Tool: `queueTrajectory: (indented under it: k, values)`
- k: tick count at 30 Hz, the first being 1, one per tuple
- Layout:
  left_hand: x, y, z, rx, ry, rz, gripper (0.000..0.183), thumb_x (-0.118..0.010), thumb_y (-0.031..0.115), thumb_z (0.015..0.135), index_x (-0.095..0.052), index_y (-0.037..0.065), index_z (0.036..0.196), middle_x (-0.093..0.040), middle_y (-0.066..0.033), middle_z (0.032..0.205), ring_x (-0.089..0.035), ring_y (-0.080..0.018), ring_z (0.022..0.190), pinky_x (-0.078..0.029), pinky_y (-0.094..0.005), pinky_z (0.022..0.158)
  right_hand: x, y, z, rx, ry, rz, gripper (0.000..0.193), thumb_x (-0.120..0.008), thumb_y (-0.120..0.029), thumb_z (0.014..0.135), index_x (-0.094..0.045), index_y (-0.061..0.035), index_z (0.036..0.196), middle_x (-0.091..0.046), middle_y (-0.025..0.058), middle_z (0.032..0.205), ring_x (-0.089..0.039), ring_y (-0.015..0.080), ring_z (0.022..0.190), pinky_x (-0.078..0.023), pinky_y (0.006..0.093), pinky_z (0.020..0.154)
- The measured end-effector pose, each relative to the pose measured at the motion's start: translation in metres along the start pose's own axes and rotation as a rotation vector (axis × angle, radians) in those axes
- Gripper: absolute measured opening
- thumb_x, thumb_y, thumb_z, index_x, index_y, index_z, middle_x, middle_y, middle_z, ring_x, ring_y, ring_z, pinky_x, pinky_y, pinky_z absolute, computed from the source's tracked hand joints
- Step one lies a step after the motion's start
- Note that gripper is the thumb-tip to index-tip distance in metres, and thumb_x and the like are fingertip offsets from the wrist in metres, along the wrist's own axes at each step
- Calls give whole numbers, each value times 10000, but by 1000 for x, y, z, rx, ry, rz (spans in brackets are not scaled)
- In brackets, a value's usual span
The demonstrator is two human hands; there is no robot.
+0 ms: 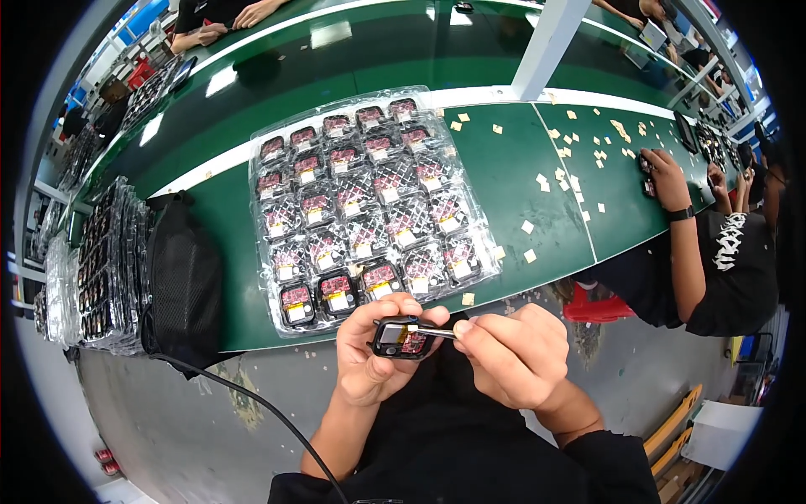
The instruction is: Assembling small electronic components, likely smartwatches, at an industrial production line.
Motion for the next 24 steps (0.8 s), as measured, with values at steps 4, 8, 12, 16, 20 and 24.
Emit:
queueTrajectory:
  k: [4,8,12,16,20,24]
  values:
    - [0,0,-1,0,-3,8,533,-745,112,919,-519,3,1389,-506,-206,1361,-526,-447,1321,-536,-522,1056,1,0,-2,-1,6,-27,241,-786,-66,757,-751,-44,994,-682,43,883,-577,115,594,-410,252,509]
    - [2,0,-1,2,8,7,547,-775,98,889,-540,18,1377,-519,-196,1349,-531,-437,1323,-502,-526,1089,0,0,-3,9,15,-36,248,-789,-88,761,-756,-49,1004,-681,46,900,-585,117,603,-415,254,513]
    - [4,-3,0,-1,1,35,580,-820,81,838,-567,32,1357,-538,-180,1334,-538,-428,1320,-466,-538,1115,-1,-1,-6,24,0,-46,258,-780,-109,772,-759,-51,1023,-680,49,915,-594,120,613,-415,253,514]
    - [2,-2,-1,-10,13,47,593,-838,74,816,-577,34,1347,-541,-174,1332,-546,-423,1311,-469,-536,1113,-2,-1,-4,35,2,-45,271,-774,-110,766,-758,-45,1028,-686,52,908,-597,121,617,-417,256,517]
    - [4,-3,-2,12,26,48,594,-835,71,818,-576,34,1351,-541,-174,1330,-548,-423,1308,-468,-535,1114,-2,-1,-7,36,-7,-65,275,-777,-102,751,-753,-40,1017,-693,57,896,-599,128,615,-423,267,519]
    - [6,-1,-1,4,4,50,589,-831,76,823,-577,32,1353,-521,-178,1349,-551,-426,1304,-471,-535,1111,-5,5,-3,-147,-47,156,252,-834,-25,740,-723,-29,966,-695,69,859,-625,196,624,-458,305,547]
Point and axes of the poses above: each hand's wrist, its own z-axis towards the middle knuckle, its own x-axis out of the back of the hand, y = z × x, the point moved 5 cm from there along z, towards the middle knuckle
